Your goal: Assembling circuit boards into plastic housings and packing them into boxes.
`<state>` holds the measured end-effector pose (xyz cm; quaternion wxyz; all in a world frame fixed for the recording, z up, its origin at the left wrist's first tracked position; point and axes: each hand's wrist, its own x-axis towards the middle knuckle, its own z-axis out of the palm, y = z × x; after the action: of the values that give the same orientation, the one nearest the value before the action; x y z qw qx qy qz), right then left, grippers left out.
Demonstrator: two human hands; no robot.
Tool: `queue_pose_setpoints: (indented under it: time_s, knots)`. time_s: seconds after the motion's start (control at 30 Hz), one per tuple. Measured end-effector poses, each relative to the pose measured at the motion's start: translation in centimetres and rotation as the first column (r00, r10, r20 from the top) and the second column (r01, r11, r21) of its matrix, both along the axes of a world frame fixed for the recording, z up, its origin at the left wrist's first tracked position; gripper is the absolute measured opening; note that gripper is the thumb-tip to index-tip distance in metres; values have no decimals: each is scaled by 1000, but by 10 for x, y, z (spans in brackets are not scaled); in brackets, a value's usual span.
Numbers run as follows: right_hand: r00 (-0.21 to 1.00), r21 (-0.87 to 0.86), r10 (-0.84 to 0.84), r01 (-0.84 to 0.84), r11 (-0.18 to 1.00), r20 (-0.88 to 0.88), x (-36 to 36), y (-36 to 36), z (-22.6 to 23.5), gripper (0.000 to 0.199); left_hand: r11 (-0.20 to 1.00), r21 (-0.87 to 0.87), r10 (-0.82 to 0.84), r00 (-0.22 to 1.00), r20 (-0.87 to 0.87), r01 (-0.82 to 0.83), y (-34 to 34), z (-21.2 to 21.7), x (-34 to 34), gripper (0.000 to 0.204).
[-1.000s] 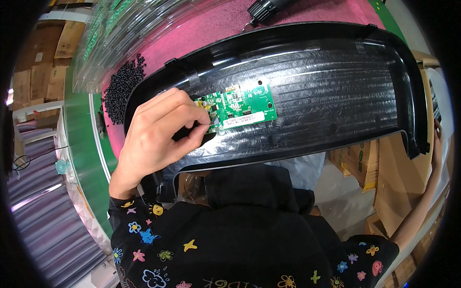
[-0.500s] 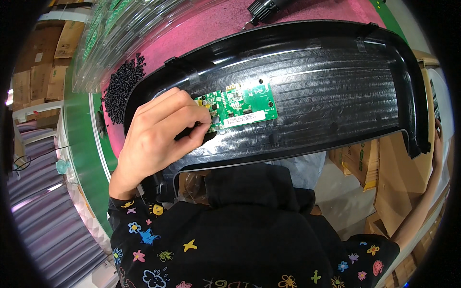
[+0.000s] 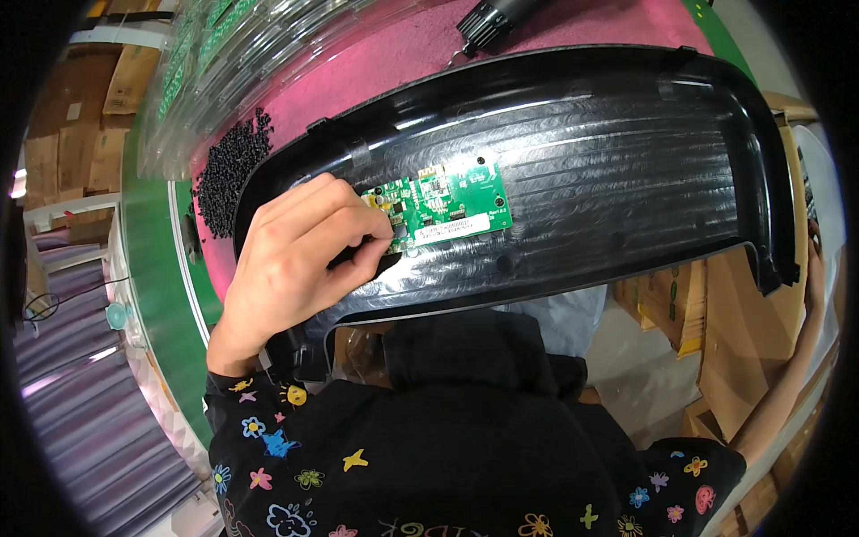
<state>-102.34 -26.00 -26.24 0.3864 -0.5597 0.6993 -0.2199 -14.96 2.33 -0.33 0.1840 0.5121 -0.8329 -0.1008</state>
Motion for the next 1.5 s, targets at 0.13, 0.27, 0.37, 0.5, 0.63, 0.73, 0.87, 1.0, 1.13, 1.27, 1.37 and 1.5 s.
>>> queue_pose_setpoints:
  time_s: [0.13, 0.27, 0.37, 0.5, 0.63, 0.73, 0.87, 1.0, 1.13, 1.27, 1.37, 1.5]
  knots:
    - [992, -73, -24, 15, 997, -123, -92, 4, 123, 52, 999, -50, -4, 982, -191, -6, 24, -23, 52, 22]
    - [999, -21, -35, 35, 999, -1, -105, 6, 28, 52, 1000, -14, -10, 996, -88, 9, 9, -7, 19, 22]
    - [1000, -37, -15, 15, 999, -8, -136, -15, 51, 52, 999, -48, 15, 993, -120, -21, 25, -8, 37, 22]
    - [997, 2, -35, 34, 999, 66, -139, -3, 1, 52, 999, -31, -16, 999, -39, 15, 14, -1, 19, 23]
    - [999, -24, -42, 43, 999, 25, -146, 2, 69, 52, 999, -38, -14, 992, -125, 9, 25, -12, 42, 23]
    - [991, 13, -76, 75, 997, 108, -66, 31, 28, 51, 999, 11, -37, 997, -61, 37, -3, -10, 16, 23]
    - [988, -67, -75, 85, 994, 136, 24, 37, 96, 51, 998, -52, -30, 988, -153, 22, 6, -2, 35, 21]
    - [992, -202, -71, 91, 975, 106, 107, 31, 113, 45, 969, -206, 60, 939, -339, -136, 11, 8, 41, 19]
    - [989, -125, -80, 65, 990, -125, 115, 38, 118, 30, 942, -217, 178, 930, -321, -255, 5, 28, 56, 17]
    - [961, -283, -207, 149, 947, -185, 151, 60, 124, 39, 892, -258, 289, 907, -307, -372, -7, 34, 72, 12]
    - [912, -151, -270, 233, 961, -308, 201, 88, 164, 45, 884, -238, 306, 884, -355, -402, -12, 21, 77, 11]
    - [921, -363, -191, 59, 930, -340, 215, 87, 156, 57, 883, -211, 306, 854, -421, -420, -7, -7, 88, 8]
